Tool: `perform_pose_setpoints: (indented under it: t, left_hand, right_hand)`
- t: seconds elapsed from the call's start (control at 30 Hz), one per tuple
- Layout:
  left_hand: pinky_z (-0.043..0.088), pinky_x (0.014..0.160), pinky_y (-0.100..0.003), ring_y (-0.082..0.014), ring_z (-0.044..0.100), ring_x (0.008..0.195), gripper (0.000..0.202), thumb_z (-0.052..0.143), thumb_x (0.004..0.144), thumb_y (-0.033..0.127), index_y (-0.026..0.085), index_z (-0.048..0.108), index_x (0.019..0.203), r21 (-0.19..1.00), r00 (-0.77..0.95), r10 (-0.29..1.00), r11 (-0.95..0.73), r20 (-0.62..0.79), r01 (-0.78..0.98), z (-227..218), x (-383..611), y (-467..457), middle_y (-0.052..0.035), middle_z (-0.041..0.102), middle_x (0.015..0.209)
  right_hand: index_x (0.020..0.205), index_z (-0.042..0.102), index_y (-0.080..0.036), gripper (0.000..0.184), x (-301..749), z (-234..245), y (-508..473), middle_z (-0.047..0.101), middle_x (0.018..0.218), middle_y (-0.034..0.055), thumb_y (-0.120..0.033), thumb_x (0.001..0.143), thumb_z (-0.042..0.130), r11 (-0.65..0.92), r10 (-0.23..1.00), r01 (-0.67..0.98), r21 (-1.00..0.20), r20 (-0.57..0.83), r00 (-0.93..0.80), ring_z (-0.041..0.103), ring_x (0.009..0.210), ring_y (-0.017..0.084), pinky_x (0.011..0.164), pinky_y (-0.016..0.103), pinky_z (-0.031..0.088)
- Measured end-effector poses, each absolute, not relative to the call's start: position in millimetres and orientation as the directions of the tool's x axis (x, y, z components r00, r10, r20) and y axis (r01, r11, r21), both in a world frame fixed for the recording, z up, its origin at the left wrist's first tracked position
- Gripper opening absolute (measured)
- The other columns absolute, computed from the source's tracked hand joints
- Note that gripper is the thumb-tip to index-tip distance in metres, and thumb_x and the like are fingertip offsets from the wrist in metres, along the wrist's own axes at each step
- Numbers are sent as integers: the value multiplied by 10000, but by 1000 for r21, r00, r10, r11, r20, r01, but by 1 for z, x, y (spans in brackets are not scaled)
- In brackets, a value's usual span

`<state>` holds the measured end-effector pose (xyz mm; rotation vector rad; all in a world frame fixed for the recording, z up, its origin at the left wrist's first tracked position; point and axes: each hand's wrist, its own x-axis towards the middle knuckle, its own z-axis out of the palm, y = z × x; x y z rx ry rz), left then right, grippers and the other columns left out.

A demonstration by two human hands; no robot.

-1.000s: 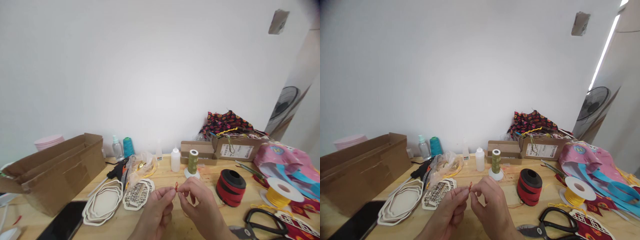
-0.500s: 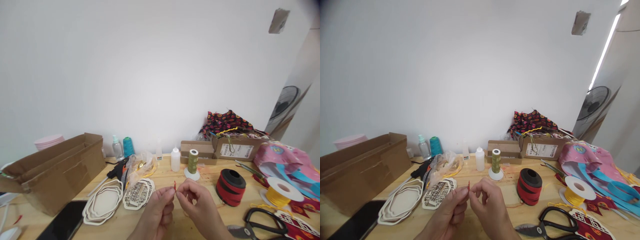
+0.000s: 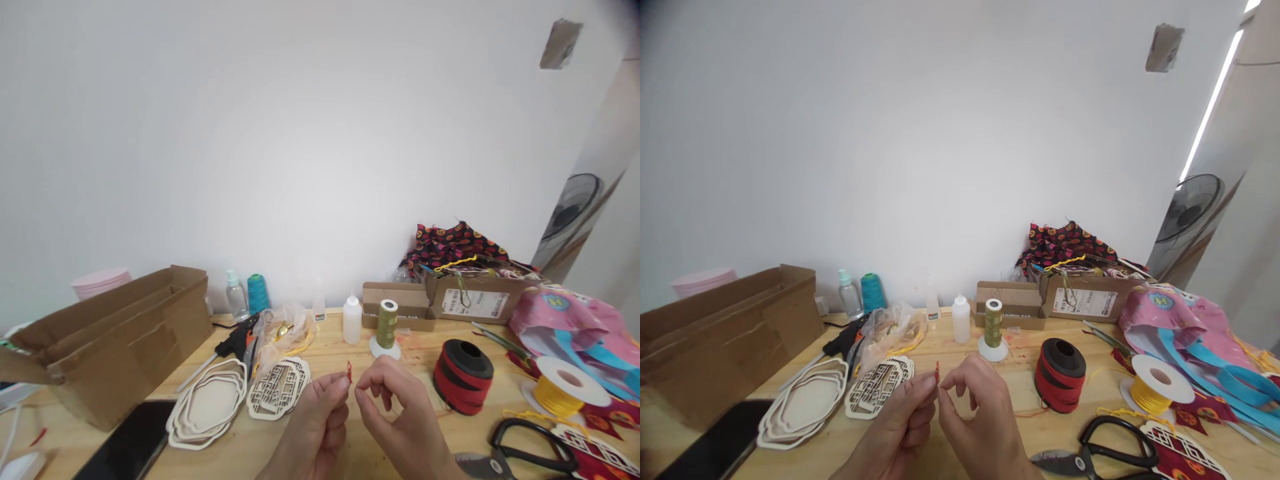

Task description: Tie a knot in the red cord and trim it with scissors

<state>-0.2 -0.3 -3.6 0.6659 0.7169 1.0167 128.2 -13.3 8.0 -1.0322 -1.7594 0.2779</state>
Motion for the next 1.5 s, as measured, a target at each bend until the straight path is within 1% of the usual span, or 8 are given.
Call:
perform_pose_setpoints:
  t: [0.37, 0.67, 0.73, 0.93, 1.1, 1.2, 1.37, 1.5]
  left_hand:
    - [63, 321, -142, -13, 76, 361, 262, 718, 576, 342, 147, 559, 650, 825, 304, 932, 323, -195, -463, -4, 1, -2, 140, 226, 387]
    - [93, 333, -156, 0, 146, 329, 309, 735, 528, 372, 140, 582, 662, 923, 159, 975, 202, -157, -327, -4, 3, 0, 134, 279, 372]
    - [89, 331, -158, 0, 148, 325, 300, 731, 539, 365, 137, 590, 674, 925, 169, 973, 207, -160, -319, -5, 3, 0, 133, 282, 369]
    - [72, 327, -156, -16, 98, 353, 206, 684, 624, 325, 152, 584, 677, 883, 271, 946, 273, -175, -382, -6, 2, -1, 134, 237, 386]
    - [56, 326, -148, -27, 78, 375, 189, 665, 649, 304, 153, 553, 671, 844, 328, 924, 331, -198, -422, -5, 0, -1, 130, 223, 418]
    - [51, 329, -142, -28, 62, 390, 200, 661, 653, 300, 145, 536, 666, 828, 352, 915, 348, -198, -439, -5, 0, -1, 129, 207, 442]
    - [49, 332, -139, -34, 51, 411, 269, 664, 645, 319, 156, 459, 584, 811, 360, 911, 361, -201, -460, -6, 0, 0, 123, 189, 467]
    - [44, 336, -138, -34, 53, 417, 271, 675, 632, 320, 150, 467, 596, 809, 356, 911, 365, -209, -460, -6, 0, 0, 122, 193, 471]
  right_hand:
    - [684, 555, -165, 72, 130, 3, -12, 462, 572, -9, -142, 740, 517, 625, 693, 558, -546, 717, -75, 429, 497, 117, 458, 228, 348]
    - [640, 565, -158, 112, 132, 5, -9, 469, 562, -1, -98, 717, 509, 638, 658, 607, -474, 745, -110, 440, 529, 125, 493, 231, 350]
    - [617, 559, -162, 128, 132, 4, -7, 456, 554, -7, -113, 718, 496, 613, 701, 594, -521, 705, -105, 431, 515, 121, 479, 226, 345]
    - [593, 556, -162, 150, 132, 8, -6, 415, 543, -37, -194, 723, 489, 432, 890, 409, -804, 453, -50, 361, 449, 88, 414, 198, 307]
    - [606, 557, -162, 142, 130, 7, -4, 419, 535, -44, -216, 728, 513, 399, 912, 332, -855, 406, -49, 354, 460, 88, 424, 196, 310]
    - [668, 552, -166, 89, 130, 4, -4, 472, 570, -29, -204, 739, 513, 456, 879, 370, -809, 473, -50, 374, 463, 92, 431, 199, 334]
    - [666, 526, -176, 100, 131, 2, -5, 535, 612, 3, -122, 741, 488, 633, 732, 503, -589, 666, -142, 445, 515, 110, 471, 207, 379]
    - [681, 525, -183, 115, 132, 2, -5, 547, 609, 0, -97, 742, 480, 665, 683, 553, -502, 709, -177, 464, 532, 115, 494, 216, 389]
